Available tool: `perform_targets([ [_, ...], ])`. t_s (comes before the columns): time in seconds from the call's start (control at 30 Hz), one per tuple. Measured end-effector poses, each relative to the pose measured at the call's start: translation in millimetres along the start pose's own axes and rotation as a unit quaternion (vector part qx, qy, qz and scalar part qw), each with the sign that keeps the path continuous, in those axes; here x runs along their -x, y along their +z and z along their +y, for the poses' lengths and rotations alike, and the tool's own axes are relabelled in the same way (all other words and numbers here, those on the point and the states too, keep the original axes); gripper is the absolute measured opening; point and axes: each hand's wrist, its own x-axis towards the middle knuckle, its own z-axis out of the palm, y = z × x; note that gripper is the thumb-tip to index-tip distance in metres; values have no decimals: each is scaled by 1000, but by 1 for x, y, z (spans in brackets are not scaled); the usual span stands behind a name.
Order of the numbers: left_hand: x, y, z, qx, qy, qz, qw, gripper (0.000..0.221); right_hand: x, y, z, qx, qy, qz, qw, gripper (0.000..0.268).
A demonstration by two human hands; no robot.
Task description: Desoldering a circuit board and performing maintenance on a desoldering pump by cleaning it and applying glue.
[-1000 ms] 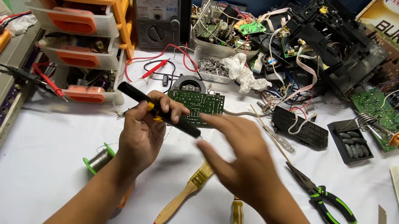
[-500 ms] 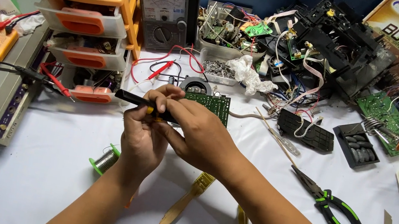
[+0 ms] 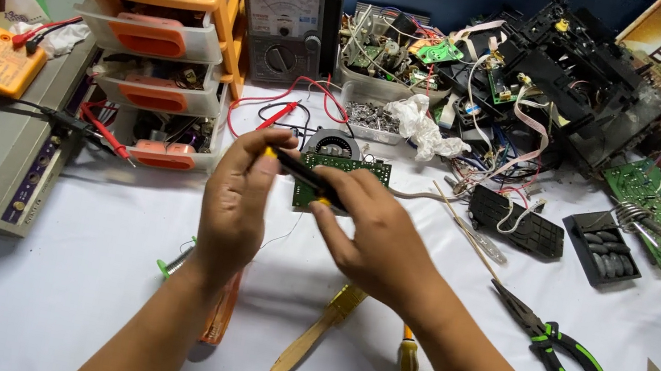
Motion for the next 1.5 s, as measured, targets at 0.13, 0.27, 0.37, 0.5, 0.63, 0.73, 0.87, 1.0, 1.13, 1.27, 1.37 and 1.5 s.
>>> perform_targets([
  [0.13, -7, -3, 24, -148, 81, -34, 985, 29, 3, -18, -5, 67, -17, 27, 997, 28],
  [0.27, -8, -6, 25, -253, 155, -34, 954, 26, 10, -22, -6, 191, -22, 49, 980, 29],
  [0.37, -6, -5, 19, -265, 150, -28, 952, 23, 15, -19, -8, 232, -17, 59, 971, 29],
  [0.5, -5, -1, 21, -246, 120, -25, 961, 20, 18, -18, -12, 258, -16, 52, 965, 30],
  [0.63, -5, 0, 19, -215, 81, -25, 973, 19, 20, -16, -9, 269, -9, 49, 962, 30],
  [0.73, -5, 1, 16, -202, 52, -24, 978, 19, 23, -12, -3, 285, -15, 56, 957, 29],
  [0.87, -4, 5, 16, -244, 55, -10, 968, 17, 26, -7, 0, 285, -3, 51, 957, 30],
  [1.0, -3, 7, 11, -299, 109, 27, 948, 11, 30, 2, 1, 251, -9, 53, 967, 32],
  [1.13, -3, 7, 7, -340, 148, 44, 928, 11, 32, 7, -1, 231, -10, 46, 972, 33],
  [1.27, -4, 9, 4, -352, 165, 53, 920, 12, 34, 11, -1, 181, 8, 26, 983, 34],
  [1.37, -6, 8, 6, -323, 153, 40, 933, 11, 30, 7, -5, 108, 36, 20, 993, 34],
  [1.5, -7, 8, 8, -270, 109, 32, 956, 10, 28, 3, -4, 33, 67, 23, 997, 34],
])
